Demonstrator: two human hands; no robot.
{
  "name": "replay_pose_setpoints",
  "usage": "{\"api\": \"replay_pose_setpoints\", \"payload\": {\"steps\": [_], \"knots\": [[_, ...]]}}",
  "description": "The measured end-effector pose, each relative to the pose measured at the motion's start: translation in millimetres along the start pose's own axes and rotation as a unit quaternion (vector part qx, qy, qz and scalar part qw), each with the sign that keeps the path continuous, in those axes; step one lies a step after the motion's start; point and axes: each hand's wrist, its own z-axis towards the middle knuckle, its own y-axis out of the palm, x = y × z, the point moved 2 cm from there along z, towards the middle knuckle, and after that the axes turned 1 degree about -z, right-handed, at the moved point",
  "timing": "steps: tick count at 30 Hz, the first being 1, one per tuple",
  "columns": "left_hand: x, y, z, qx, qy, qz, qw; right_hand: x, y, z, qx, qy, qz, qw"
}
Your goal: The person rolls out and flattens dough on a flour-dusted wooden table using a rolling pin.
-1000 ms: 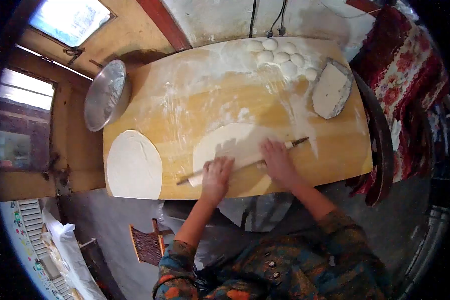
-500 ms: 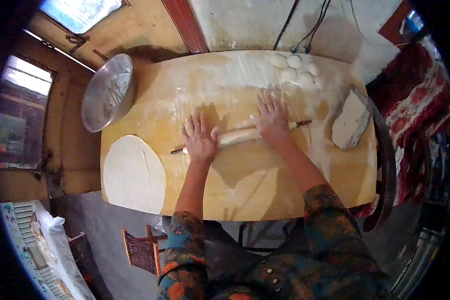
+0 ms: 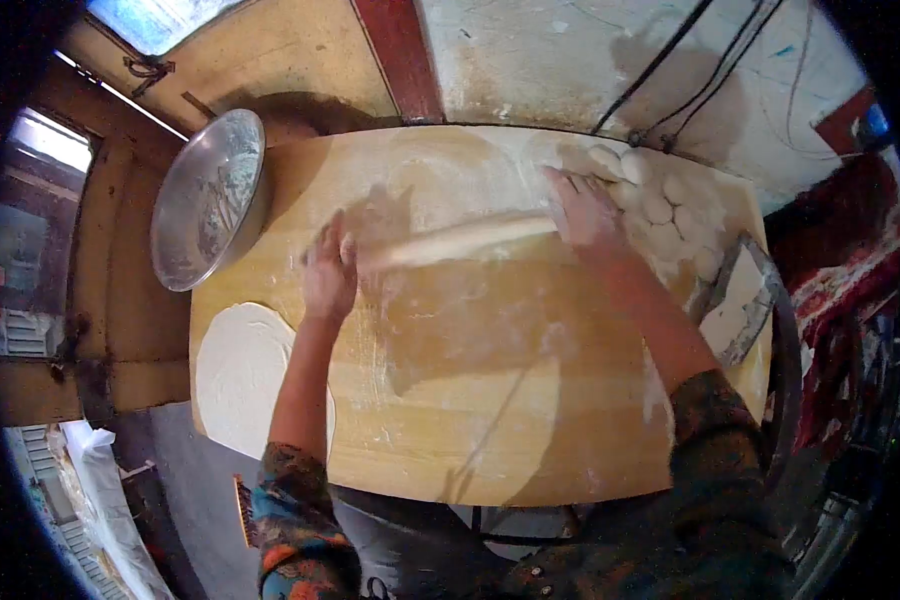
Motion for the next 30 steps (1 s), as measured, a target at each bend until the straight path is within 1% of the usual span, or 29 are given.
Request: {"api": "replay_pose_setpoints", "payload": {"steps": [1,4,7,10,12,13,16,19,22,23,25,28,29,30], "knots": [[-7.4,1.5,5.0,-0.055,0.007,-0.051,0.997,3.4,-0.6,0.5,-0.036,-0.014,0.008,0.999],[0.3,-1.0,7.8,0.000,0.065,0.097,0.993,13.9,7.6,2.3,0.023,-0.133,-0.076,0.988],[-0.1,0.7,9.2,0.022,0.012,0.040,0.999,18.1,12.8,8.1,0.023,-0.108,-0.082,0.990],[1.4,-0.8,-6.3,0.013,0.021,0.070,0.997,16.3,21.1,-6.8,0.006,-0.083,-0.092,0.992],[-2.6,5.9,-27.3,0.020,0.005,0.099,0.995,10.2,16.6,-25.9,-0.008,-0.039,-0.067,0.997],[0.1,4.9,-41.1,0.023,-0.003,0.114,0.993,6.1,13.3,-39.6,-0.015,-0.016,-0.053,0.998],[22.9,-4.6,-94.5,0.014,0.019,0.136,0.990,-3.4,3.6,-88.7,-0.038,0.035,-0.123,0.991],[38.5,-12.0,-159.3,-0.026,0.018,0.140,0.990,-17.1,-17.0,-142.9,-0.081,0.026,-0.105,0.991],[57.9,-28.2,-219.4,-0.055,0.007,0.075,0.996,-25.9,-25.2,-203.4,-0.094,0.018,-0.058,0.994],[61.3,-31.5,-244.1,-0.061,0.011,0.090,0.994,-29.6,-24.8,-229.6,-0.119,0.015,-0.073,0.990],[64.9,-30.4,-277.3,-0.060,0.021,0.119,0.991,-35.4,-25.1,-267.8,-0.156,0.004,-0.106,0.982],[72.9,-38.7,-315.6,-0.061,0.043,0.106,0.992,-59.5,-39.1,-323.3,-0.078,-0.068,-0.129,0.986],[75.4,-41.1,-324.1,-0.057,0.052,0.129,0.989,-64.3,-42.3,-338.9,-0.093,-0.084,-0.105,0.987],[78.0,-48.4,-329.9,-0.054,0.016,0.094,0.994,-70.1,-49.1,-352.8,-0.109,-0.100,-0.080,0.986]]}}
